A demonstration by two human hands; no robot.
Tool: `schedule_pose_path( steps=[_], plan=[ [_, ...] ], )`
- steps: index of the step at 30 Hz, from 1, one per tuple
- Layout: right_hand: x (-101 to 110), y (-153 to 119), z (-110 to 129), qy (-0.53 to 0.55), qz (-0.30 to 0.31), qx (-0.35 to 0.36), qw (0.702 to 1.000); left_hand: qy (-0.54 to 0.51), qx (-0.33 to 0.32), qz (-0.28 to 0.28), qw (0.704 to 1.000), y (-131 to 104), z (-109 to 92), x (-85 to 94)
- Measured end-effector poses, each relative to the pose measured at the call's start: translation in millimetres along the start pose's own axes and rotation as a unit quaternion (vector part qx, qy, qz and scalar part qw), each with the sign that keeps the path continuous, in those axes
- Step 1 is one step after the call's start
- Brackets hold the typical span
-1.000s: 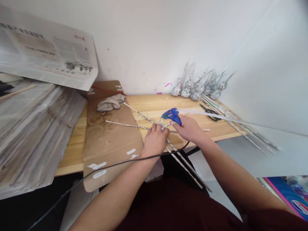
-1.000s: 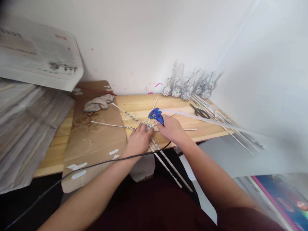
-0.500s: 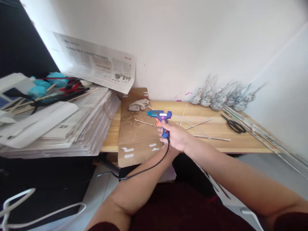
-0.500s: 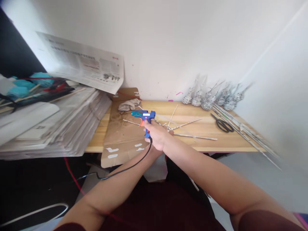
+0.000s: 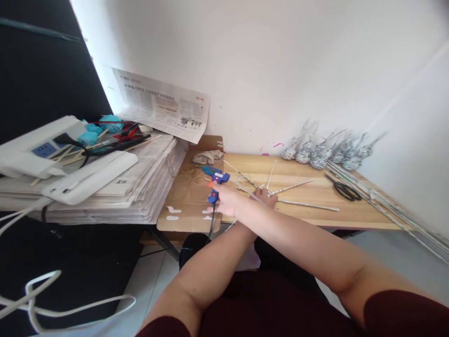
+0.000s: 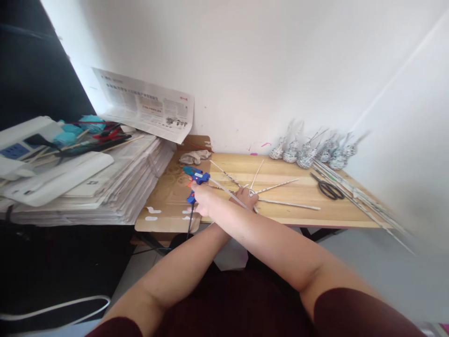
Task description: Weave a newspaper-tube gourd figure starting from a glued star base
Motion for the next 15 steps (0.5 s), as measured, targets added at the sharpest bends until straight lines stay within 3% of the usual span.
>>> schedule_pose_path(
  steps=[3, 9, 15],
  plan=[
    [-17.1, 4.6, -6.4, -0.003, 0.024, -0.025, 0.999, 0.007, 0.020, 0.001, 1.000, 5.8, 3.5, -5.1],
    [-42.9, 13.7, -18.1, -0.125, 0.034, -0.062, 0.990, 0.002, -0.007, -0.015, 1.000, 2.7, 2.9, -0.8],
    [-65.1, 30.0, -27.1, 0.020, 0.066, -0.019, 0.997, 0.001, 0.008, -0.013, 1.000, 0.2, 2.4, 3.1]
  ],
)
Point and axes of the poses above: each hand's wrist, its own y-axis towards the middle knuckle, its own x-axis out of the back of the hand, z = x × y, the point moved 8 cm from there along y, towards the middle knuckle, and after that the axes turned 5 degrees about -x, right-handed, at the moved point
